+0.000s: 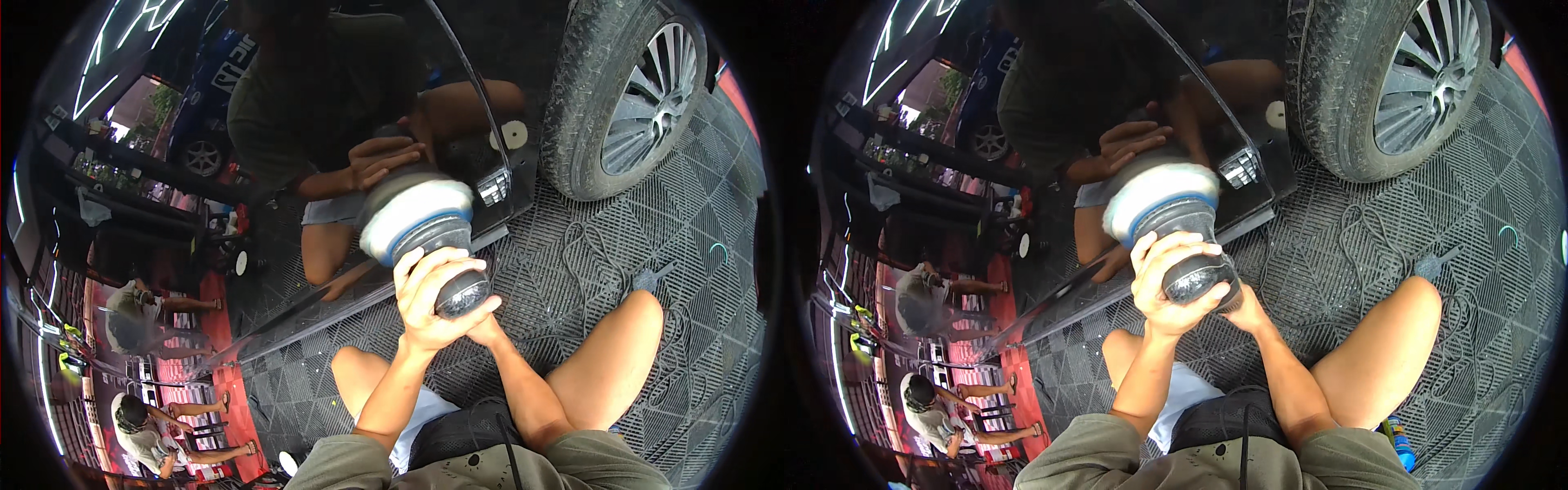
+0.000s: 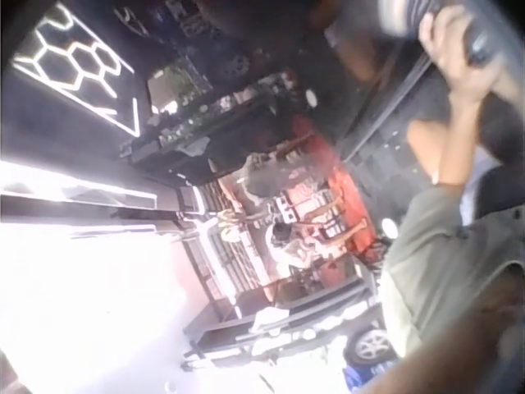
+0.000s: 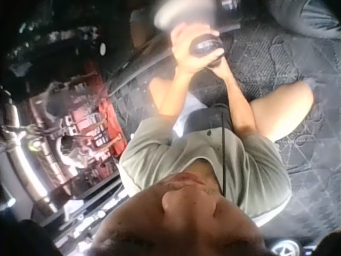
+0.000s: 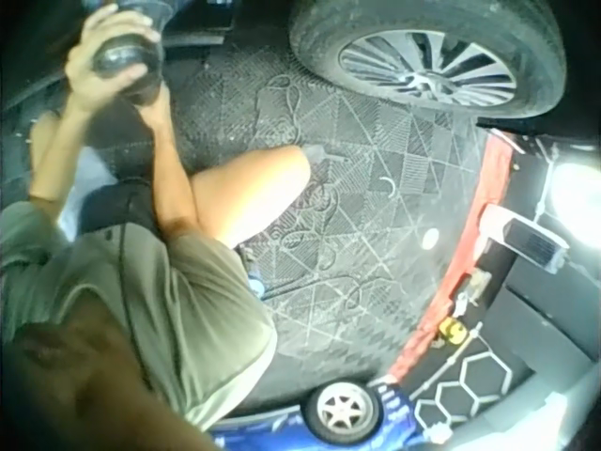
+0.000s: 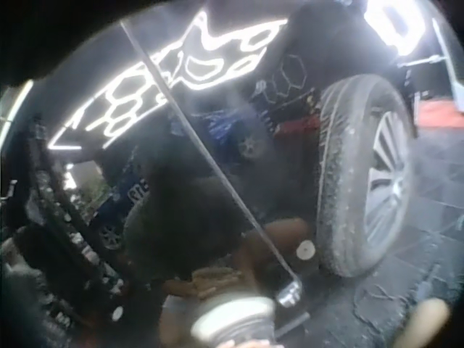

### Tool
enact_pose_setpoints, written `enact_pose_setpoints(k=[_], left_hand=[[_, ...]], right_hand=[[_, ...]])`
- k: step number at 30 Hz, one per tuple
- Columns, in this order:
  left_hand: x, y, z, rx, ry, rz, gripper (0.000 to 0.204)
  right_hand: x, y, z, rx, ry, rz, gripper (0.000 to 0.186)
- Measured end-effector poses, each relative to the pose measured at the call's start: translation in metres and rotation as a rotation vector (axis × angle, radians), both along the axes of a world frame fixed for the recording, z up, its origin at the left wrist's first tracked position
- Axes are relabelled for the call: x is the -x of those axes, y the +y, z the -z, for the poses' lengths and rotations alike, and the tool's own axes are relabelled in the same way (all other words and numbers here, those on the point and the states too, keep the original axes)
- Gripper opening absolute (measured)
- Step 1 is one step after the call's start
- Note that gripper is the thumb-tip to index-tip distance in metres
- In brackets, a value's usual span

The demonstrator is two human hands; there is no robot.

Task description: Using a power buffer to polish the side door of a black car.

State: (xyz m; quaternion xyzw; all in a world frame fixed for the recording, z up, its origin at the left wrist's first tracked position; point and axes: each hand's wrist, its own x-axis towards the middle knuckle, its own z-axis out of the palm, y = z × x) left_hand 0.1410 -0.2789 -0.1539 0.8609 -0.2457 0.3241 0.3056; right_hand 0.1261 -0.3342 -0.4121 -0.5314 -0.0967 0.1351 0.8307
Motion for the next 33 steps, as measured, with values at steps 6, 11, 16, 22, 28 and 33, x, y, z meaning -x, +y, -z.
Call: enact_pose_setpoints(k=[6, 11, 16, 22, 28, 33], left_hand=[[0.022, 0.023, -0.002, 0.011, 0.002, -0.104, 0.042], [0.011, 0.006, -0.002, -0.041, 0.010, -0.066, 0.042], [0.003, 0.000, -0.005, -0.061, -0.018, -0.061, 0.042], [0.027, 0.021, -0.006, -0.036, 0.001, -0.164, 0.040], [0.020, 0.010, -0.019, -0.072, -0.005, -0.110, 0.044], [-0.002, -0.014, -0.038, -0.108, -0.042, -0.010, 0.043]], right_hand=[[0.009, 0.006, -0.027, 0.101, -0.108, -0.144, 0.043], [0.010, 0.009, 0.000, -0.102, 0.007, -0.162, 0.053], [0.012, 0.003, -0.052, -0.143, 0.040, -0.085, 0.060], [0.020, 0.017, -0.017, 0.063, -0.058, -0.254, 0.038], [0.013, 0.011, -0.025, 0.028, -0.079, -0.264, 0.041], [0.002, 0.006, -0.058, -0.198, 0.006, -0.143, 0.055]])
